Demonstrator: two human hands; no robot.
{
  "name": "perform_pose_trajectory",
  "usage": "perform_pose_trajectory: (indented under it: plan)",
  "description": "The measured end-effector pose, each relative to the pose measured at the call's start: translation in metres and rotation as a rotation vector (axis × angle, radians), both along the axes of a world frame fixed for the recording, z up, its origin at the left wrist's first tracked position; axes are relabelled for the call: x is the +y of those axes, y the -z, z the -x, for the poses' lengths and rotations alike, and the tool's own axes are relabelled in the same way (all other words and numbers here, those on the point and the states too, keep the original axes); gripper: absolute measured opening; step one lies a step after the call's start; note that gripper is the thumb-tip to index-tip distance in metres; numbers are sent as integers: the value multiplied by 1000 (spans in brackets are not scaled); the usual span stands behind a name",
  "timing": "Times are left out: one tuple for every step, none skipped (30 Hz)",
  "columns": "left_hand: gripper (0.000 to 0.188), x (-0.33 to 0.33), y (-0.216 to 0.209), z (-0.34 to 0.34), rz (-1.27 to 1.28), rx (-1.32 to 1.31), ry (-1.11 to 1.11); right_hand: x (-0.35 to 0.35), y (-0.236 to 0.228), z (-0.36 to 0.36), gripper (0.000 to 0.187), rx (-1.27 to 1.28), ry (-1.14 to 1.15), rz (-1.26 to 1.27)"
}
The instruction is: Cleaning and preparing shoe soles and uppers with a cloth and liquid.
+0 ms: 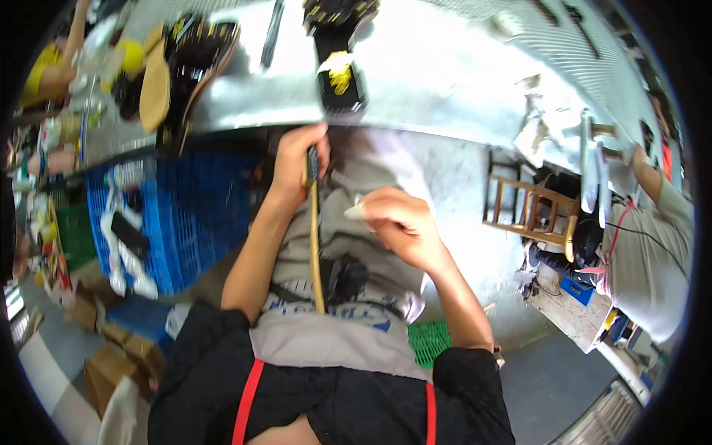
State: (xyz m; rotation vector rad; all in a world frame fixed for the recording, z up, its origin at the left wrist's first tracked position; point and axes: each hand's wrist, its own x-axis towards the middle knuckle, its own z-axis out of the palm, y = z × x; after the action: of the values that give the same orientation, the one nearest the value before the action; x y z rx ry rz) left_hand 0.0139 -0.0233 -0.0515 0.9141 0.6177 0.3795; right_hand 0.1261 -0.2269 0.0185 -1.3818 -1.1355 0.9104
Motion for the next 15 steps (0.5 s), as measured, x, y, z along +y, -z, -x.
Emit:
perform_pose_trajectory:
  plan:
    - [40,-2,1,5,-2,44,-28,1,-15,-10,37,212,106,-5]
    - [40,-2,0,7,-24,87,-41,9,-23,-21,33,107,224,-182]
    - [41,-3,-3,7,-43,118,-28,16,-38,-37,29,-9,363,-265]
    - [40,-2,-3,9,-66,113,-20,18,-58,-49,26,-46,576,-132]
    - [39,-3,-3,9,-39,94,-20,32,-70,-61,17,-335,785,-194]
    - [38,-2,-3,8,-34,86,-21,39,-73,-83,20,-559,830,-276]
    - [38,-1,-3,8,-27,84,-25,50,-78,-103,22,-898,862,-363]
    - [37,-1,-5,7,-32,79,-21,58,-86,-110,23,-1003,888,-319]
    - [37,1,-5,6,-15,84,-19,65,-92,-114,23,-1105,909,-272]
    - [37,2,-5,5,-9,93,-26,68,-93,-119,23,-1107,920,-282]
    - [36,3,-5,4,-1,103,-35,71,-91,-124,28,-1200,901,-211]
    - [36,3,-5,3,-7,98,-38,74,-89,-127,34,-1292,873,-141]
    - [36,3,-5,3,-3,107,-33,75,-88,-129,34,-1293,874,-149]
    - [36,4,-5,2,2,117,-28,75,-87,-130,33,-1323,873,-113]
    - [36,4,-5,2,1,117,-33,75,-86,-130,32,-1352,867,-75]
